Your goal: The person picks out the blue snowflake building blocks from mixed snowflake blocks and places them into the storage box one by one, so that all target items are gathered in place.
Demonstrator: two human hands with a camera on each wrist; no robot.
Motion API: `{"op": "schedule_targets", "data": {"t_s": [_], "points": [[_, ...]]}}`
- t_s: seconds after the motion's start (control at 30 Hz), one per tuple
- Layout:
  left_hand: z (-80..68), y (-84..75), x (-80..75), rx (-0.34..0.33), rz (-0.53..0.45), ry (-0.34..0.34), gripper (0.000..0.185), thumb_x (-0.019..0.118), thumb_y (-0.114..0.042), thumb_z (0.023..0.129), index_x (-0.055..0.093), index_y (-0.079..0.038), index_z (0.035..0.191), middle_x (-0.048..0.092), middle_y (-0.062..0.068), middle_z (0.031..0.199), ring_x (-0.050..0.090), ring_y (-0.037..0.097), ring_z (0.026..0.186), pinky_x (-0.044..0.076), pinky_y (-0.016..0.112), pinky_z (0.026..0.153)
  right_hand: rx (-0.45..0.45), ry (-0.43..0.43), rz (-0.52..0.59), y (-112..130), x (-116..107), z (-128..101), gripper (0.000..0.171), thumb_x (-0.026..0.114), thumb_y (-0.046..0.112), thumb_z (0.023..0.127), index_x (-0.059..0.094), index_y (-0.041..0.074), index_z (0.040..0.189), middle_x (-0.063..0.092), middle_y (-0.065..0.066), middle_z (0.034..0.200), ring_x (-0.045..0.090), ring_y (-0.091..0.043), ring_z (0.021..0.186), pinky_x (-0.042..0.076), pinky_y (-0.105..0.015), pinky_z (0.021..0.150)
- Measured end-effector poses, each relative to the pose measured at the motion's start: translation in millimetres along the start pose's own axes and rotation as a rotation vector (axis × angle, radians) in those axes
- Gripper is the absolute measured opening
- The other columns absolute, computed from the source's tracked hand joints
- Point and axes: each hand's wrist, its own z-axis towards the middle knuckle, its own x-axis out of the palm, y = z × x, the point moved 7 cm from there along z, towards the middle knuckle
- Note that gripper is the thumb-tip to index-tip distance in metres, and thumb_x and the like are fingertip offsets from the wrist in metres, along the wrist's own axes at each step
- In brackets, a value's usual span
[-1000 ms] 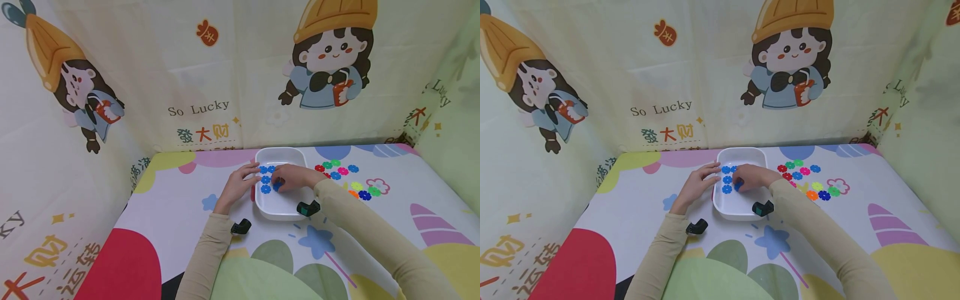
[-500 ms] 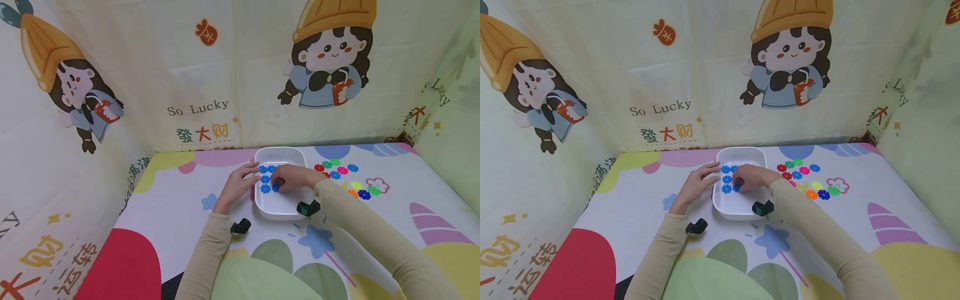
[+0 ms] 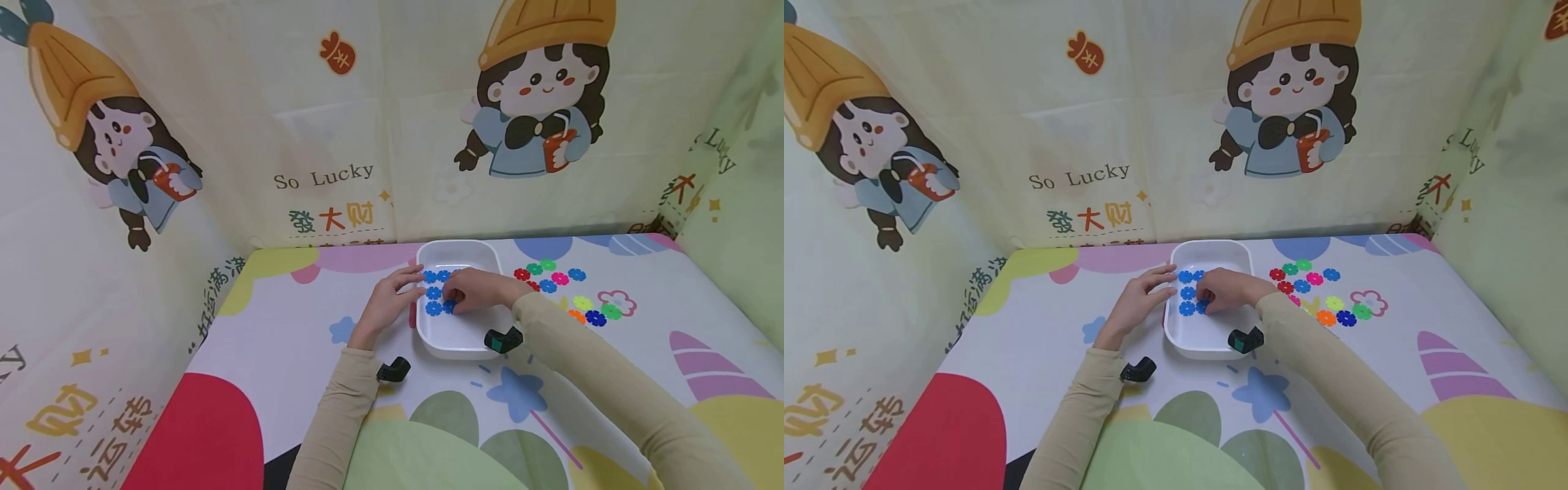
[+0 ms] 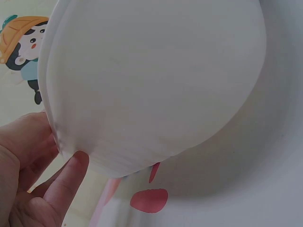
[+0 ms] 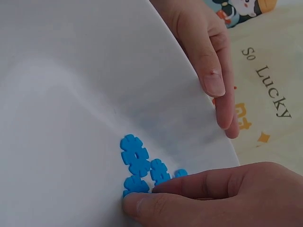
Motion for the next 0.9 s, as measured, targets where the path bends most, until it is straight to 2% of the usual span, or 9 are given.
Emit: {"op": "schedule_targets", "data": {"t_s": [0.57, 0.9], "points": [[0.5, 0.9, 0.2, 0.005, -0.006, 0.004, 0.039, 0.068, -0.027, 0.093, 0.066, -0.008, 0.128, 0.050, -0.013, 0.143, 0.034, 0.015, 0.141, 0.038, 0.045, 0.110, -0.005, -0.003, -0.002, 4.6, -0.6, 1.1, 0.031, 0.079, 0.019, 0.083, 0.071, 0.014, 0.113, 0.064, 0.004, 0.098, 0.058, -0.012, 0.089, 0.053, -0.032, 0.091], [1.2, 1.3, 0.2, 0.010, -0.013, 0.003, 0.039, 0.068, -0.028, 0.093, 0.066, -0.008, 0.127, 0.050, -0.013, 0.143, 0.035, 0.015, 0.141, 0.038, 0.044, 0.110, 0.022, 0.000, -0.014, 3.1, 2.3, 5.8, 0.032, 0.080, 0.021, 0.082, 0.072, 0.016, 0.113, 0.065, 0.006, 0.098, 0.059, -0.011, 0.090, 0.053, -0.033, 0.093]]}}
